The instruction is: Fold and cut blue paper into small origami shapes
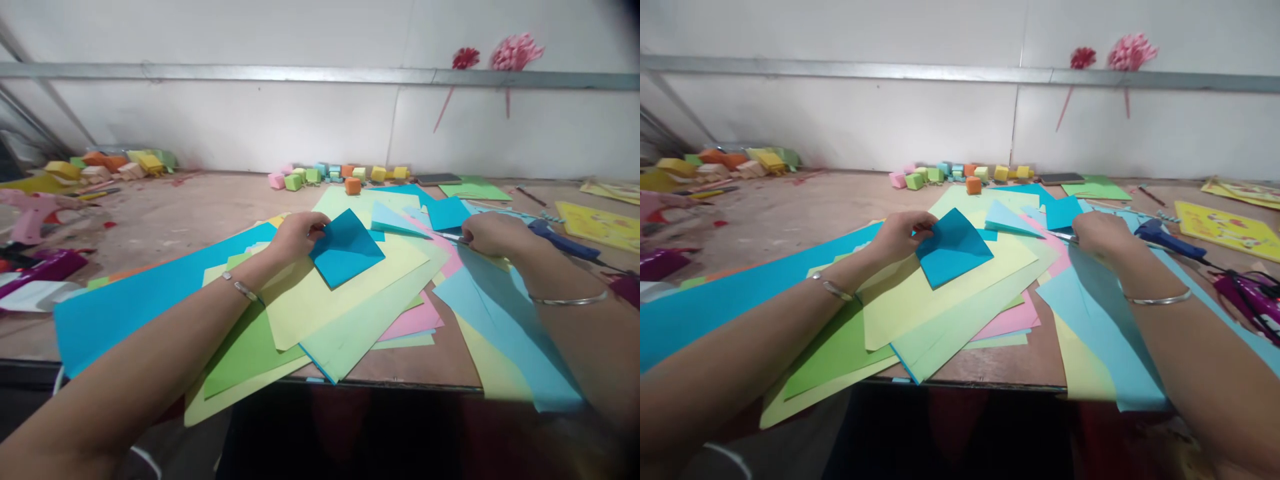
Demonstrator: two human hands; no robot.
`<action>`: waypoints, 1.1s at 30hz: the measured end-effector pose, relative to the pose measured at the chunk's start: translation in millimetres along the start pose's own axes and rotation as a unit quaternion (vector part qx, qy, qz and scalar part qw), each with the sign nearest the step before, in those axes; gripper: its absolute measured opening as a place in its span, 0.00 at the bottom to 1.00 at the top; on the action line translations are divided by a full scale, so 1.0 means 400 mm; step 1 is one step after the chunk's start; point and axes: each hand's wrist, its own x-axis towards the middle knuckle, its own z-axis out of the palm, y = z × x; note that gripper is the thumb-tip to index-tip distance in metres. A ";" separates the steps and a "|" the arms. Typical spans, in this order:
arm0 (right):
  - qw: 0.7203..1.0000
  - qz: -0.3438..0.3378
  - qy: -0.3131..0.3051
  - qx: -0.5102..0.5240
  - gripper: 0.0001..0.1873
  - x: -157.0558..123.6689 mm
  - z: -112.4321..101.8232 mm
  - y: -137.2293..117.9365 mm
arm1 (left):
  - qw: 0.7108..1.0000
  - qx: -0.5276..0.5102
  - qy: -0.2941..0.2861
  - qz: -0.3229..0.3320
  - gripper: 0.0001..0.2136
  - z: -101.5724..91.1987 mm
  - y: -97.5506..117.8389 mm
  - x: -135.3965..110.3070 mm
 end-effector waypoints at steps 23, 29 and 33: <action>0.967 -0.232 -0.078 -0.075 0.11 -0.099 -0.070 -0.187 | 0.998 0.007 0.036 0.055 0.15 0.004 -0.001 -0.004; 0.965 -0.221 -0.110 -0.088 0.12 -0.096 -0.068 -0.184 | 0.998 0.000 0.033 0.055 0.15 0.004 0.002 -0.004; 0.961 -0.231 -0.125 -0.079 0.11 -0.096 -0.062 -0.184 | 0.999 0.005 0.027 0.047 0.15 0.000 0.002 -0.004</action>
